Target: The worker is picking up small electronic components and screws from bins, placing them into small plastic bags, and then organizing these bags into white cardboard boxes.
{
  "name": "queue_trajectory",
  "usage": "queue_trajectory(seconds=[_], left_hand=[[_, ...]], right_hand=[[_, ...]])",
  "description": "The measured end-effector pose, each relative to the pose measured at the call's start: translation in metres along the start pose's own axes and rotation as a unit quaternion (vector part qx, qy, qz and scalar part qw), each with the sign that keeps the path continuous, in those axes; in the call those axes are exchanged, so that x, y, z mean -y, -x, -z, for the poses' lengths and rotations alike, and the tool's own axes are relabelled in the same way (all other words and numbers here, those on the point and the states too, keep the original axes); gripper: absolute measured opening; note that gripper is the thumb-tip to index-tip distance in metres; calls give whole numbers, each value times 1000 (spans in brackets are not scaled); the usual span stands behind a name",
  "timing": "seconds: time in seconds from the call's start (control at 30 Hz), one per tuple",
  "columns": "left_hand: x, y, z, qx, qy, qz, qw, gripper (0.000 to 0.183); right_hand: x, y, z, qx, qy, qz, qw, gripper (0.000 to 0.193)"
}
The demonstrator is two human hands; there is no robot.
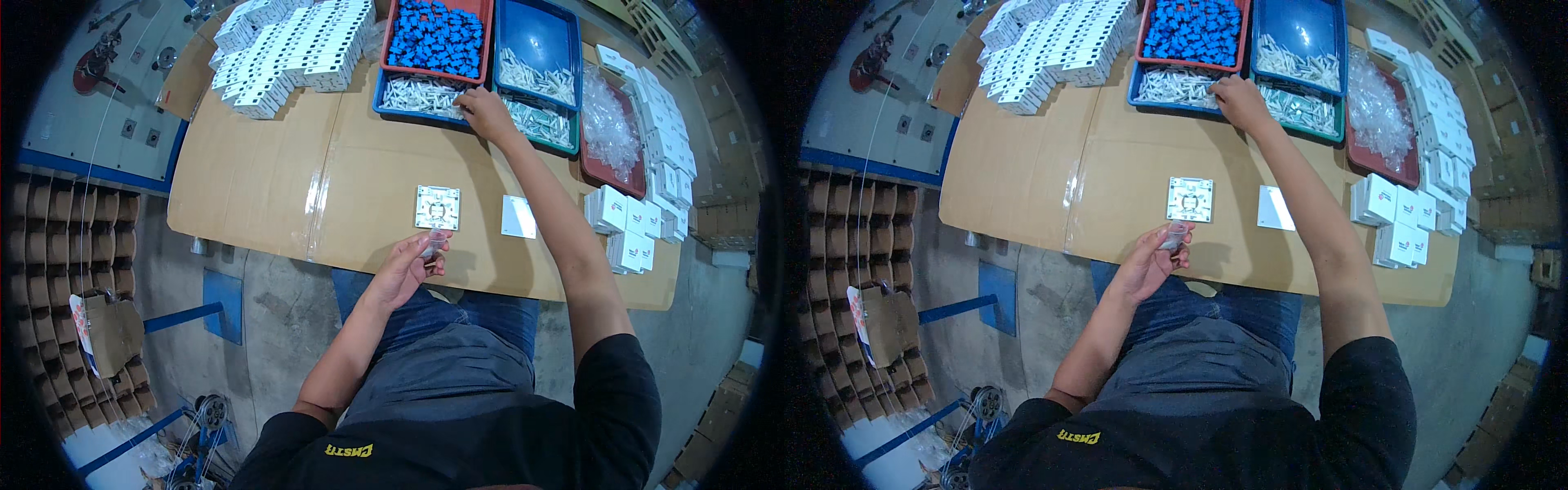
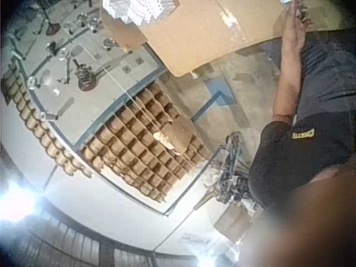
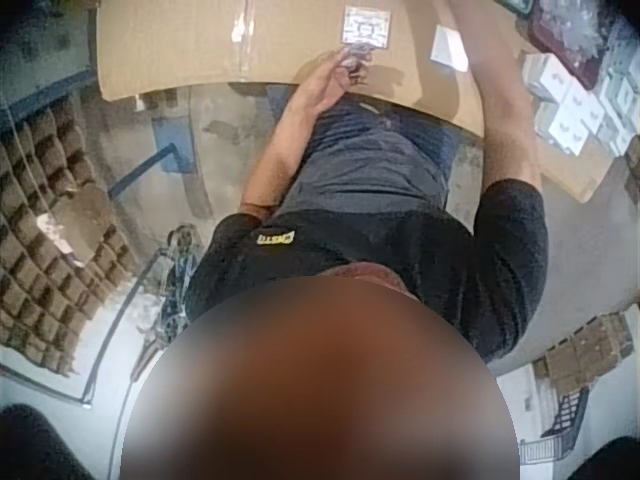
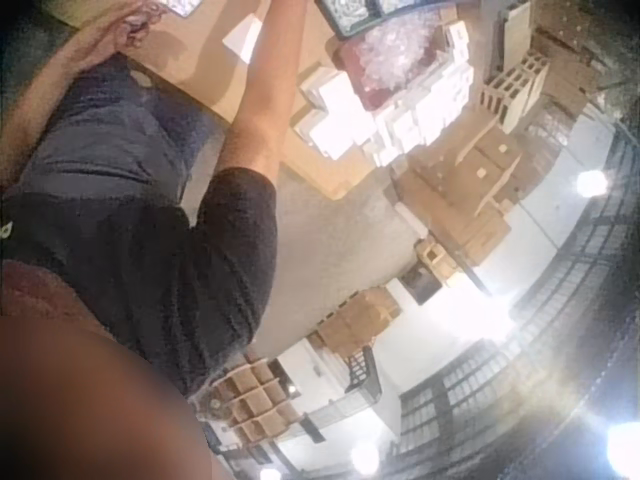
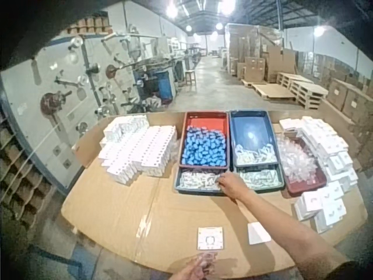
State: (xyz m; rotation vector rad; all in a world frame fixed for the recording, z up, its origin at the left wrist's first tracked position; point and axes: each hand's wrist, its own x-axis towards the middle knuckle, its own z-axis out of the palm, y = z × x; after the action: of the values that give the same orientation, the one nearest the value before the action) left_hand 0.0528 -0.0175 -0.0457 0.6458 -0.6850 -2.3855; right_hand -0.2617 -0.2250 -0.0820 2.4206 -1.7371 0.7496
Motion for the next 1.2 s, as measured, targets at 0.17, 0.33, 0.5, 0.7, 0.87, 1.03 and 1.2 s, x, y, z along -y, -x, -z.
queue_trajectory(seconds=[0.17, 0.33, 0.5, 0.7, 0.87, 1.03, 1.2], left_hand=[[-2, 0, -4, 0, 50, -24, 998, 51], [-1, -10, -7, -13, 47, -13, 999, 59], [-11, -17, -18, -7, 112, -12, 994, 61], [-11, -24, -27, 72, 200, -21, 977, 57], [-10, -19, -40, 79, 189, -16, 979, 56], [-2, -16, -43, 66, 183, -15, 981, 54], [0, -14, -44, 47, 191, -9, 980, 48]], right_hand=[[20, 3, 16, -91, -115, -56, 988, 22], [53, 29, 42, -110, -476, -237, 840, 20], [123, 64, 107, -123, -667, -281, 679, 27], [175, 99, 146, -136, -565, -219, 784, 15], [187, 114, 152, -148, -538, -203, 805, 17], [198, 117, 153, -111, -466, -176, 860, 18], [199, 117, 155, -24, -409, -123, 904, 11]])
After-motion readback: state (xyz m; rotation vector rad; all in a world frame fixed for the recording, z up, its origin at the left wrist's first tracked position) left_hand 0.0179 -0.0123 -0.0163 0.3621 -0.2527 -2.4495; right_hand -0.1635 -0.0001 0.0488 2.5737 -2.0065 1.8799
